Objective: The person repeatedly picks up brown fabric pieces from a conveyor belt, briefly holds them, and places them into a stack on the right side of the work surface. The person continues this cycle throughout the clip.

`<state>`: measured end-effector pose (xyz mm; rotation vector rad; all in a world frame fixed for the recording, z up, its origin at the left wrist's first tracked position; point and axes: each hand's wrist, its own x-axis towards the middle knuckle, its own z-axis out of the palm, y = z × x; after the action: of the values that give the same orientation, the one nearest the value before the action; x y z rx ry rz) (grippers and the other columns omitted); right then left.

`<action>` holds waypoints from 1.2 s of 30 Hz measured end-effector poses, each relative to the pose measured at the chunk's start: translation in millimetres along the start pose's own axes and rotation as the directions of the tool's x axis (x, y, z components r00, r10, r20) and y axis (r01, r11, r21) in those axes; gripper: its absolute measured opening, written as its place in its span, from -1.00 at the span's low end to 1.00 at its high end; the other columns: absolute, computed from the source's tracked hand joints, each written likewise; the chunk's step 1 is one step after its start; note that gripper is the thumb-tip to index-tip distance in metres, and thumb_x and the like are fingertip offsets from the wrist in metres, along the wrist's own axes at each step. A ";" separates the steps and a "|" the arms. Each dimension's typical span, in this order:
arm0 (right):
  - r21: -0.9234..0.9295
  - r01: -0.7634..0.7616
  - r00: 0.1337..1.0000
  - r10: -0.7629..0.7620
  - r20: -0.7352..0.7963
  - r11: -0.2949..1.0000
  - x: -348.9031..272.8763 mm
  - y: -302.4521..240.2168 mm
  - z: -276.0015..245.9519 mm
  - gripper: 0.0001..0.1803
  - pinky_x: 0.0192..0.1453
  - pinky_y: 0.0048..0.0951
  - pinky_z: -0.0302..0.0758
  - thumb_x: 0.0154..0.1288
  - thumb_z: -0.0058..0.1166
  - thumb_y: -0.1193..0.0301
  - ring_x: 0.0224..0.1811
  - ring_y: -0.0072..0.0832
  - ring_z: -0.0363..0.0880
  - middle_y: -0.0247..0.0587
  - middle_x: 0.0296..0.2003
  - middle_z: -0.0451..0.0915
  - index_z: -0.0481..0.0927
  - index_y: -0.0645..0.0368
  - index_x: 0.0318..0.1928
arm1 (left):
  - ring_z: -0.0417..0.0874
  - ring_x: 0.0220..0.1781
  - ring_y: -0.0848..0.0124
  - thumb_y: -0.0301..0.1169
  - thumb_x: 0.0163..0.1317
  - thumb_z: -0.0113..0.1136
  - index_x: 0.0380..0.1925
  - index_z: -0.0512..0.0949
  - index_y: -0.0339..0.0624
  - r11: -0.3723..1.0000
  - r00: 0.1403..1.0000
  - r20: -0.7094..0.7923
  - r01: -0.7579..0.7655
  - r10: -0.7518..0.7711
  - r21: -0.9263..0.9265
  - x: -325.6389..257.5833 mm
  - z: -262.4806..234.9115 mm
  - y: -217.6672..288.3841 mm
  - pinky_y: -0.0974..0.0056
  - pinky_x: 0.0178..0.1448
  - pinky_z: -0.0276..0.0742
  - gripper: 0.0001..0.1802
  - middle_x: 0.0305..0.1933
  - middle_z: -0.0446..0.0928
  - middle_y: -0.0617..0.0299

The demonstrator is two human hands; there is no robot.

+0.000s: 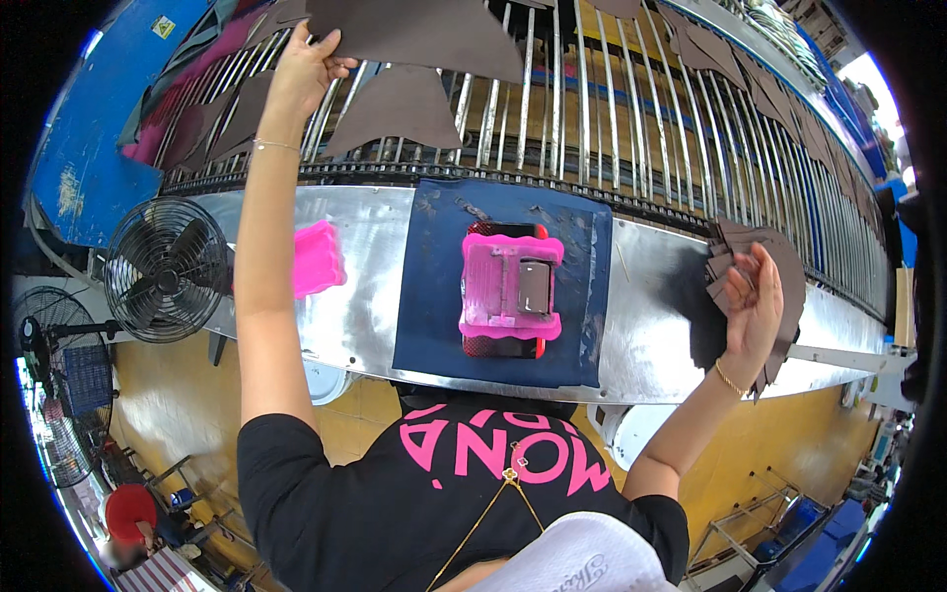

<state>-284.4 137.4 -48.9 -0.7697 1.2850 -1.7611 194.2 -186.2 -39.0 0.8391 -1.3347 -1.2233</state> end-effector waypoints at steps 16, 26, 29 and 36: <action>-0.293 0.005 0.870 -0.149 -0.470 0.956 -72.7 -21.5 -96.0 -0.77 -0.40 -0.69 0.53 0.37 -0.02 0.29 -0.42 -0.60 0.62 -0.26 -0.30 0.60 0.50 0.14 -0.07 | 0.47 -0.70 0.51 -0.42 0.29 0.03 0.13 0.27 -0.24 0.892 0.883 -0.231 0.440 -0.408 0.108 43.6 -60.5 -176.8 0.49 -0.73 0.33 -0.58 -0.46 0.48 0.22; -0.866 -0.492 0.812 -0.309 -0.495 0.095 -44.8 25.5 -219.1 -0.25 0.30 -0.19 0.20 0.22 0.03 -0.05 0.27 0.00 0.22 0.24 0.14 0.35 0.35 0.39 0.16 | 0.28 -0.75 0.59 -0.15 0.14 0.22 0.15 0.33 -0.23 0.835 0.921 -0.290 0.366 -0.261 0.410 19.6 -76.1 -162.7 0.47 -0.73 0.13 -0.38 -0.43 0.45 0.24; -0.858 -0.513 0.788 -0.375 -0.488 0.039 -35.1 25.6 -208.0 -0.22 0.28 -0.18 0.23 0.13 0.09 -0.10 0.20 -0.01 0.30 0.22 0.01 0.47 0.44 0.40 0.07 | 0.31 -0.73 0.64 -0.17 0.20 0.20 0.10 0.35 -0.20 0.812 0.932 -0.283 0.341 -0.226 0.474 -5.4 -79.6 -123.7 0.52 -0.73 0.11 -0.46 -0.33 0.44 0.24; -0.755 -0.647 0.710 -0.275 -0.649 0.112 -26.0 10.0 -223.0 -0.11 0.18 -0.18 0.36 -0.08 0.20 -0.22 0.15 -0.10 0.40 0.11 0.06 0.45 0.47 0.27 0.08 | 0.35 -0.69 0.70 -0.18 0.22 0.19 0.15 0.32 -0.18 0.877 0.960 -0.152 0.277 -0.235 0.393 -49.2 -44.2 -68.4 0.58 -0.70 0.16 -0.44 -0.31 0.43 0.27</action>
<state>-455.3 261.8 -125.0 -0.4559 3.0882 -0.5624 234.1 -162.8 -122.2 1.3988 -1.4558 -1.0940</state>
